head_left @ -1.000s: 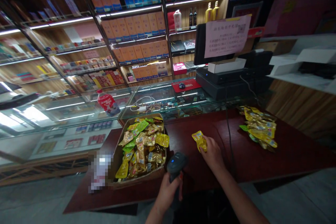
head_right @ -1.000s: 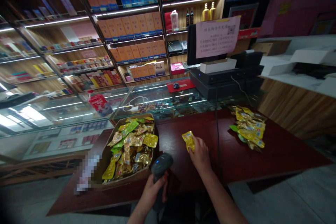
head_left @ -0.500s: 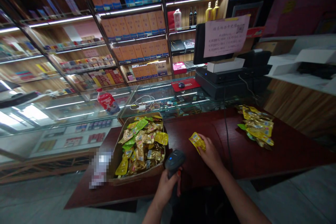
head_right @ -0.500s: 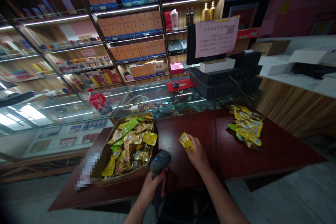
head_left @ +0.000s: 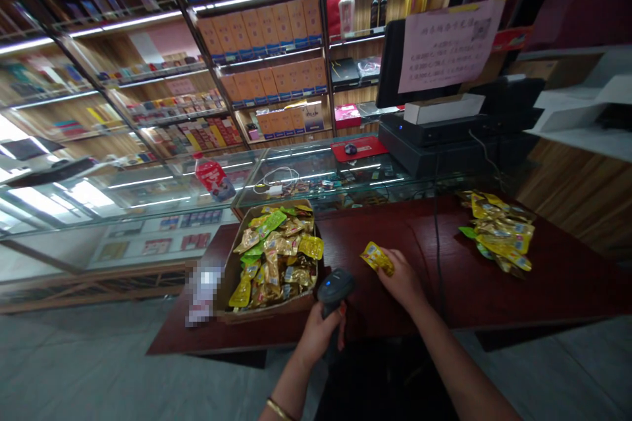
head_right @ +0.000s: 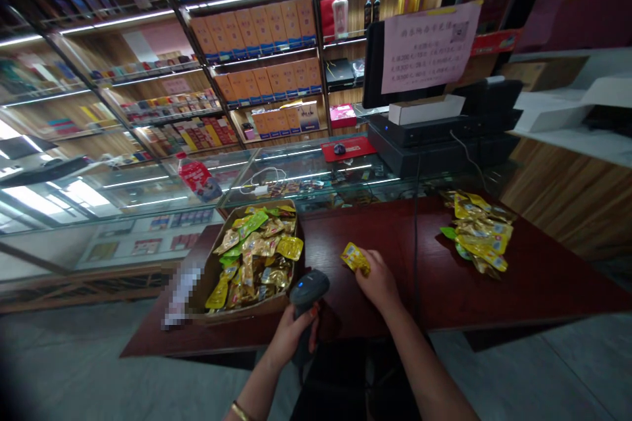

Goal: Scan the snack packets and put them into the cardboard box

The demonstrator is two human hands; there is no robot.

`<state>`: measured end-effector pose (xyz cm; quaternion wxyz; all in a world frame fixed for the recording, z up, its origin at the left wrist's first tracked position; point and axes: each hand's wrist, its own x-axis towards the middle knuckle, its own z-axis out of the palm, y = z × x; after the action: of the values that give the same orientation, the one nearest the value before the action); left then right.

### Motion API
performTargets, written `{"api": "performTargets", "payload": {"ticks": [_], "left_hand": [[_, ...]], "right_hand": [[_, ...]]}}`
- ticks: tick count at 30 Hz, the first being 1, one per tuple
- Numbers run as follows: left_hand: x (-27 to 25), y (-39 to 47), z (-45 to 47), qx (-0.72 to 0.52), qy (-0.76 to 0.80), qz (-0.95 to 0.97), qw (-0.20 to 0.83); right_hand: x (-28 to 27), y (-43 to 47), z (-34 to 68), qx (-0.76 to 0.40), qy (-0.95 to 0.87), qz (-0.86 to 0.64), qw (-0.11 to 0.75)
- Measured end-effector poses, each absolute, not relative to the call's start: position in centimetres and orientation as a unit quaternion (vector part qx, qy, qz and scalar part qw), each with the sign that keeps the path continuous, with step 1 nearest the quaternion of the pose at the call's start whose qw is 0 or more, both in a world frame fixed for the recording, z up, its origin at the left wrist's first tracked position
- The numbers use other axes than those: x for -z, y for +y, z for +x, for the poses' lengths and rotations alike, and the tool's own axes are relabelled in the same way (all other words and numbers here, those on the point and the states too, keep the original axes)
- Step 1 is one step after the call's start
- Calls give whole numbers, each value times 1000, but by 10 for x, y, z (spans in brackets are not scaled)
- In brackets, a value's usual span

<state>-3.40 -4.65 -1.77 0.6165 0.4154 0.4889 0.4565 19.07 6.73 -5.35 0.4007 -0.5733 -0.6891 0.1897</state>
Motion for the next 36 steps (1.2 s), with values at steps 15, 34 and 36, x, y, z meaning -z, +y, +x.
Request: {"api": "performTargets", "payload": {"ticks": [15, 34, 36], "left_hand": [[16, -47, -33, -452, 476, 417, 628], [15, -47, -33, -456, 491, 398, 627], [14, -47, -33, -458, 492, 395, 627]], "right_hand": [[54, 67, 193, -202, -685, -576, 398], [54, 67, 192, -203, -691, -574, 390], [55, 68, 192, -200, -692, -574, 389]]}}
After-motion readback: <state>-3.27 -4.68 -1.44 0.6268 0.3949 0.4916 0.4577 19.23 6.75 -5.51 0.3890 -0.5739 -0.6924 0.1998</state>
